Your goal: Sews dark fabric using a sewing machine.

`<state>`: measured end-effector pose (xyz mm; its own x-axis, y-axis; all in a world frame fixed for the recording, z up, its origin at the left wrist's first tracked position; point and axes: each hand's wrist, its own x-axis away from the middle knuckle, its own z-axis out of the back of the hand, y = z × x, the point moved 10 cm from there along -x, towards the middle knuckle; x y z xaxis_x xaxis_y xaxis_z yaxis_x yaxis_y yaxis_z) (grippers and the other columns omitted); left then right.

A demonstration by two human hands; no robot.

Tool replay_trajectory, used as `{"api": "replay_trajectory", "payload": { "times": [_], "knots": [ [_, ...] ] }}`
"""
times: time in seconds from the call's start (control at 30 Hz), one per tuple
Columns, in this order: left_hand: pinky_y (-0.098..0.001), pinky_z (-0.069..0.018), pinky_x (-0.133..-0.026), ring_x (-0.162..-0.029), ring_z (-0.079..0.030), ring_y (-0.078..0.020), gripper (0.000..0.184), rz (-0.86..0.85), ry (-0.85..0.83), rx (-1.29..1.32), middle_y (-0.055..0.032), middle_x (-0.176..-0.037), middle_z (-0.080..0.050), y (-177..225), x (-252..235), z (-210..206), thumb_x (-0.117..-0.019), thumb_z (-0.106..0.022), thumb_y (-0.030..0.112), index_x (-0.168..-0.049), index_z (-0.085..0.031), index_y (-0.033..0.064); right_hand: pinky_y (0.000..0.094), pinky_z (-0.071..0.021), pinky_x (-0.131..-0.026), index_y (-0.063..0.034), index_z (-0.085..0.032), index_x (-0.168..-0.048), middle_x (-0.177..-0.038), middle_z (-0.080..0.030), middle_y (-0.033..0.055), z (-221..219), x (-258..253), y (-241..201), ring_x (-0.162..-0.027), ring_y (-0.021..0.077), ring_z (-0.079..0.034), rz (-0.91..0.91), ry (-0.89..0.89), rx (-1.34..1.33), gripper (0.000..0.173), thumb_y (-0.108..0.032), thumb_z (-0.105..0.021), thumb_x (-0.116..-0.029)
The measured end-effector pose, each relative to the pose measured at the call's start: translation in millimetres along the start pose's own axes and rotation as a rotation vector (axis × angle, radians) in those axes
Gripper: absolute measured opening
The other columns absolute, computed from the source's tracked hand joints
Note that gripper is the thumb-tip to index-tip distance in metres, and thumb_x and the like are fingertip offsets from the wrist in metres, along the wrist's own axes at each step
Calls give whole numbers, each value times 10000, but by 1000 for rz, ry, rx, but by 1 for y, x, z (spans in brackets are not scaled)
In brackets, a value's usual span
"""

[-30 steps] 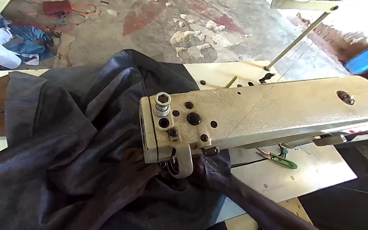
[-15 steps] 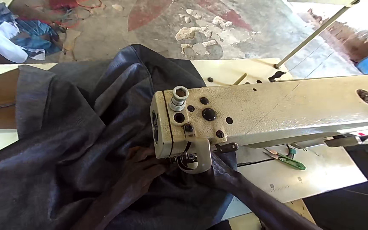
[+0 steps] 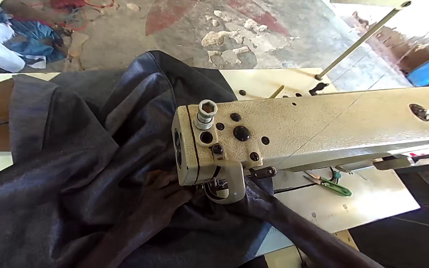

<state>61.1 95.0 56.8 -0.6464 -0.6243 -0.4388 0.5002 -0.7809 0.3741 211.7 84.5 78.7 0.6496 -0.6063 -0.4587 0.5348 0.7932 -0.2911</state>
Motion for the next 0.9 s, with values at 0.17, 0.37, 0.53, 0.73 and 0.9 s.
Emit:
{"api": "replay_trajectory", "payload": {
  "times": [0.17, 0.37, 0.53, 0.73, 0.9],
  "knots": [
    [-452, -416, -1028, -1172, -610, -143, 201, -16, -6, -100, 111, -1088, -721, 6, 3, -1, -1040, -506, 195, -1072, -684, 281, 255, -567, -742, -128, -720, -884, -809, -701, 25, -3, -4, -4, -813, 134, -697, -6, -27, 94, 110, -142, -615, -916],
    [-484, -434, -1004, -1141, -632, -165, 197, 36, -11, -174, 113, -1083, -732, 5, 6, 4, -1018, -545, 206, -1059, -716, 294, 271, -549, -814, -154, -739, -934, -860, -712, 6, -10, 5, -1, -879, 131, -687, -10, -19, 127, 146, -130, -595, -928],
    [-465, -442, -990, -1141, -626, -170, 211, 26, 33, -190, 109, -1104, -730, 7, 7, 6, -1004, -545, 181, -1031, -727, 284, 262, -539, -834, -163, -732, -949, -892, -723, -6, -9, 6, -3, -903, 118, -683, -20, -6, 135, 164, -116, -577, -923],
    [-433, -407, -1005, -1149, -603, -147, 210, 22, 44, -197, 122, -1086, -719, 6, 6, 8, -1014, -530, 197, -1002, -721, 283, 378, -571, -886, -111, -766, -974, -995, -759, 42, -20, 9, 9, -986, 202, -716, -110, -96, 27, 181, -60, -613, -892],
    [-438, -392, -1033, -1177, -596, -152, 223, 18, 53, -193, 127, -1103, -725, 2, 4, 9, -1019, -529, 200, -1001, -732, 290, 360, -572, -846, -101, -741, -937, -920, -739, 38, -11, 1, 4, -926, 186, -710, -117, -70, 39, 117, -72, -633, -902]
  ]
}}
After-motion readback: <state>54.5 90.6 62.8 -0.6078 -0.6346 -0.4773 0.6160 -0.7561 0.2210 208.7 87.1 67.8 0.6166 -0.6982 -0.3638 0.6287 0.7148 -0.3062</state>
